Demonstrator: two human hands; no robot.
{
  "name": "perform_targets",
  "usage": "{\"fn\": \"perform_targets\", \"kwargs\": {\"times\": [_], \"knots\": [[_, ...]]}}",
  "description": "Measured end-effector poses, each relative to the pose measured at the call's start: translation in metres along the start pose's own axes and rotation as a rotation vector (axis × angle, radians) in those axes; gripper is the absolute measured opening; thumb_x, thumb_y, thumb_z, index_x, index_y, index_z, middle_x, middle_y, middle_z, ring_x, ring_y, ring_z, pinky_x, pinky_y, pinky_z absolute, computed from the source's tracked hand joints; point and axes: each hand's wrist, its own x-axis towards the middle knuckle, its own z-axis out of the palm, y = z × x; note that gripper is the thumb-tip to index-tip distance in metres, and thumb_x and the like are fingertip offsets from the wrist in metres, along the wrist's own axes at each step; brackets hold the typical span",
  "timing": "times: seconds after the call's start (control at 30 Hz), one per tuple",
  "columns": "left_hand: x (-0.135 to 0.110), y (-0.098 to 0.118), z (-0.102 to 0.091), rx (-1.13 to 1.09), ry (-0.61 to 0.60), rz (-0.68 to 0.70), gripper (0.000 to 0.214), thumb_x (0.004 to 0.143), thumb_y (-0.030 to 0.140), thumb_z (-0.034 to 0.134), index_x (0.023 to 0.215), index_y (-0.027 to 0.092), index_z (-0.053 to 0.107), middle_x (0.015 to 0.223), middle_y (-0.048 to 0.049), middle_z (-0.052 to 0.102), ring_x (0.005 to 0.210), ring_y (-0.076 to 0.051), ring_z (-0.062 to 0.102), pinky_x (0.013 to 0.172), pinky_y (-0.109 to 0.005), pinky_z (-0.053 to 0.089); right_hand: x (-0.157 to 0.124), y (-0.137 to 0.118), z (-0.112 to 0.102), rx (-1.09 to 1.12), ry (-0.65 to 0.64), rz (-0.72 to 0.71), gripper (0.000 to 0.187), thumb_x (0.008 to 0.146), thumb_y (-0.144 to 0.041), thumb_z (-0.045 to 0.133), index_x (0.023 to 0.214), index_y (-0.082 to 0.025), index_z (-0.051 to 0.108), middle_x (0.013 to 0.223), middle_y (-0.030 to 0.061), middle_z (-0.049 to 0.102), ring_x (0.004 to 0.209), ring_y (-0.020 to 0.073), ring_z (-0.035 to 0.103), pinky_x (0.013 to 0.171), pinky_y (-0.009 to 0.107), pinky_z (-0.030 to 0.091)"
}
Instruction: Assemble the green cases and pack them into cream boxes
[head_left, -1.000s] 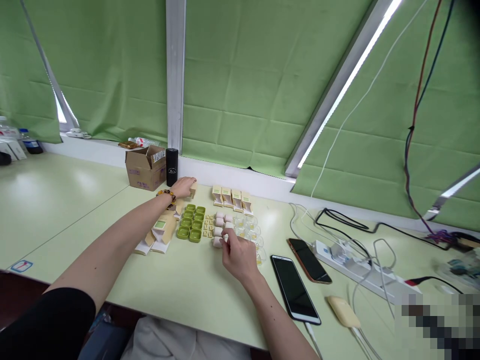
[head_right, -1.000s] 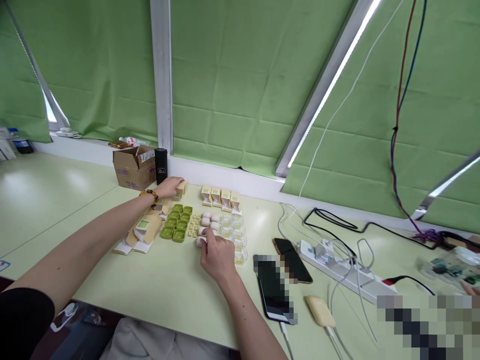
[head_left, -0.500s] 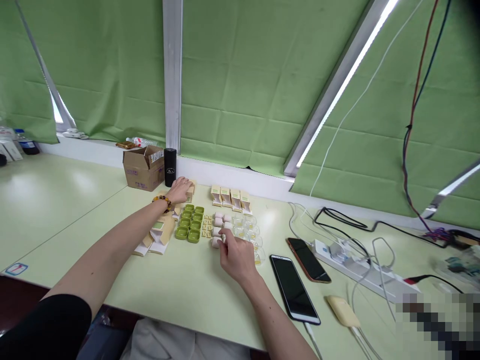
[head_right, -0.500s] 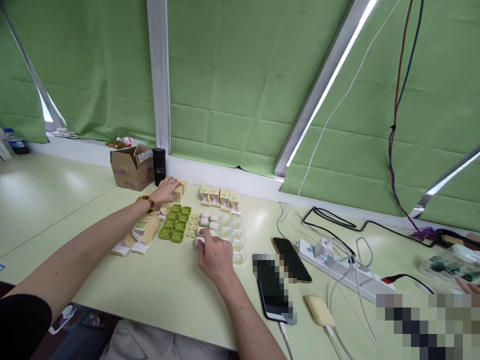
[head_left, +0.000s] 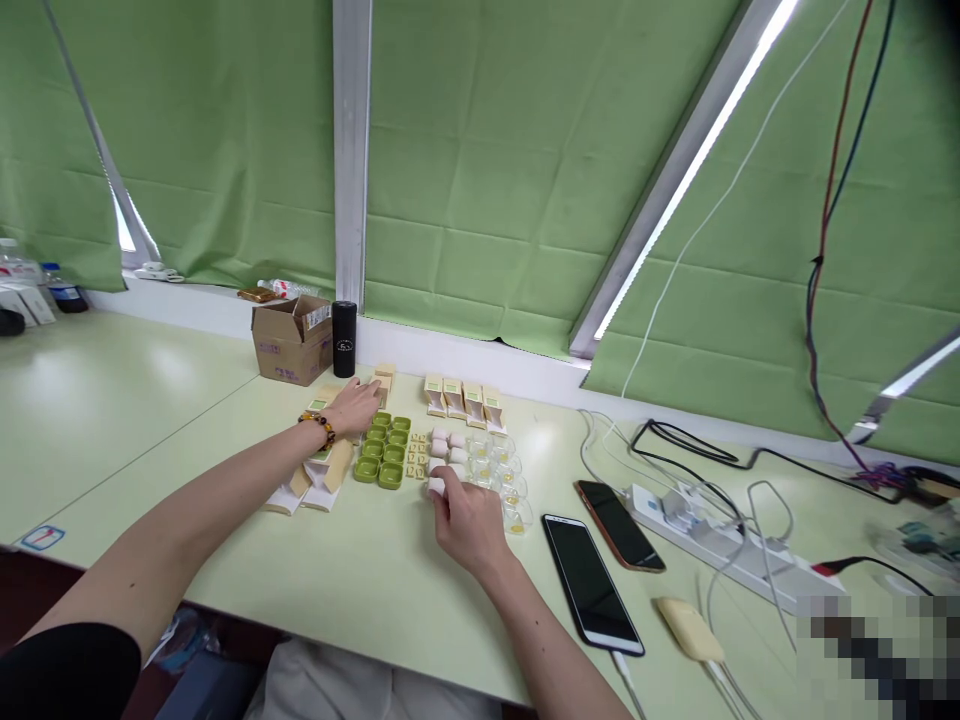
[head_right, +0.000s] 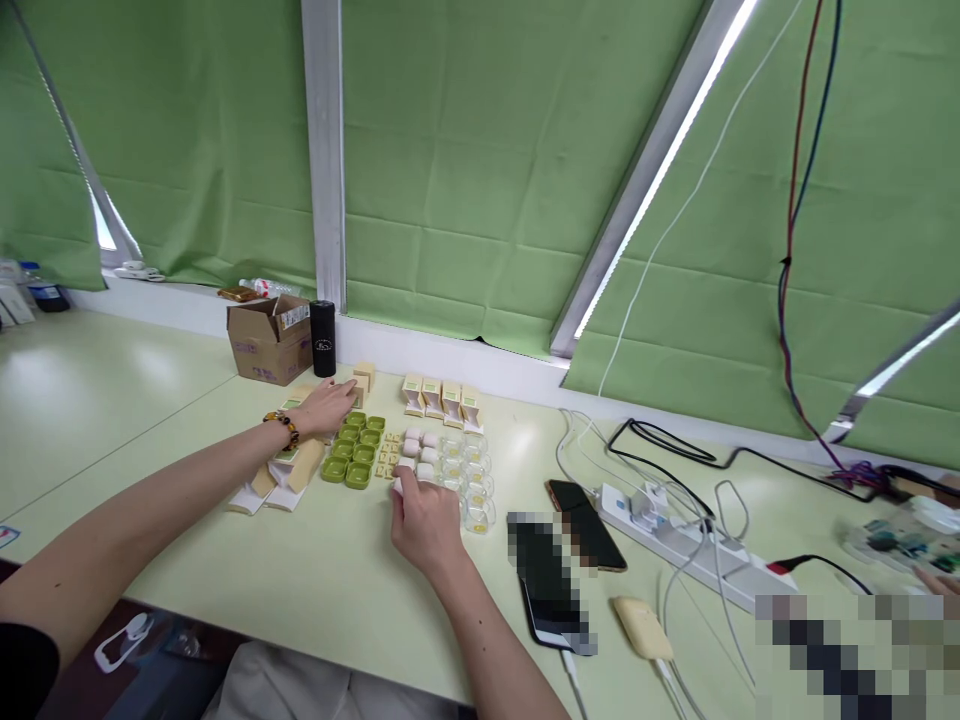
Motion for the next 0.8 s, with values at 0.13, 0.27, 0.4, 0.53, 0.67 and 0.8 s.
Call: {"fn": "perform_targets", "kwargs": {"times": [0.13,0.27,0.4,0.53,0.67,0.8], "knots": [[0.006,0.000,0.004,0.018,-0.005,-0.006,0.025,0.086,0.016,0.063,0.111,0.015,0.069,0.143,-0.0223,0.058,0.109,-0.031,0.070,0.113,-0.048,0.032,0.000,-0.001,0.000,0.006,-0.007,0.000,0.024,0.097,-0.022,0.054,0.120,-0.024,0.059,0.071,-0.0010,0.073,0.060,0.0178,0.066,0.057,0.030,0.019],[0.010,0.003,0.003,0.032,-0.007,-0.013,0.029,0.087,0.017,0.065,0.115,0.014,0.067,0.145,-0.0235,0.056,0.113,-0.031,0.068,0.114,-0.046,0.031,0.000,-0.001,-0.001,0.013,-0.003,0.004,0.025,0.097,-0.022,0.053,0.121,-0.024,0.059,0.069,-0.0010,0.073,0.059,0.0182,0.064,0.057,0.030,0.019],[0.012,0.007,0.001,0.038,-0.002,-0.028,0.031,0.087,0.019,0.068,0.117,0.013,0.066,0.145,-0.0244,0.055,0.116,-0.031,0.067,0.115,-0.045,0.031,0.001,-0.001,0.000,0.006,-0.017,0.008,0.025,0.097,-0.022,0.052,0.120,-0.024,0.060,0.068,-0.0009,0.072,0.058,0.0184,0.063,0.057,0.030,0.018],[0.015,0.009,-0.001,0.036,0.001,-0.044,0.028,0.088,0.020,0.066,0.115,0.012,0.066,0.143,-0.0243,0.056,0.114,-0.031,0.067,0.115,-0.045,0.031,0.000,-0.003,0.000,-0.009,-0.038,0.009,0.023,0.097,-0.023,0.053,0.118,-0.024,0.061,0.069,-0.0010,0.072,0.058,0.0177,0.062,0.057,0.030,0.017],[0.016,0.010,-0.002,0.023,0.003,-0.058,0.024,0.089,0.021,0.066,0.111,0.013,0.067,0.144,-0.0240,0.056,0.115,-0.031,0.066,0.114,-0.046,0.032,0.000,-0.005,0.000,-0.008,-0.041,-0.008,0.020,0.097,-0.023,0.054,0.116,-0.024,0.061,0.069,-0.0003,0.072,0.058,0.0176,0.062,0.057,0.031,0.018],[0.015,0.011,-0.004,-0.014,0.024,-0.076,0.023,0.088,0.022,0.069,0.110,0.015,0.067,0.143,-0.0221,0.058,0.116,-0.031,0.066,0.115,-0.047,0.032,0.000,-0.005,0.000,0.013,-0.034,-0.018,0.021,0.097,-0.022,0.053,0.116,-0.024,0.062,0.072,-0.0001,0.073,0.059,0.0178,0.063,0.057,0.031,0.019]]}}
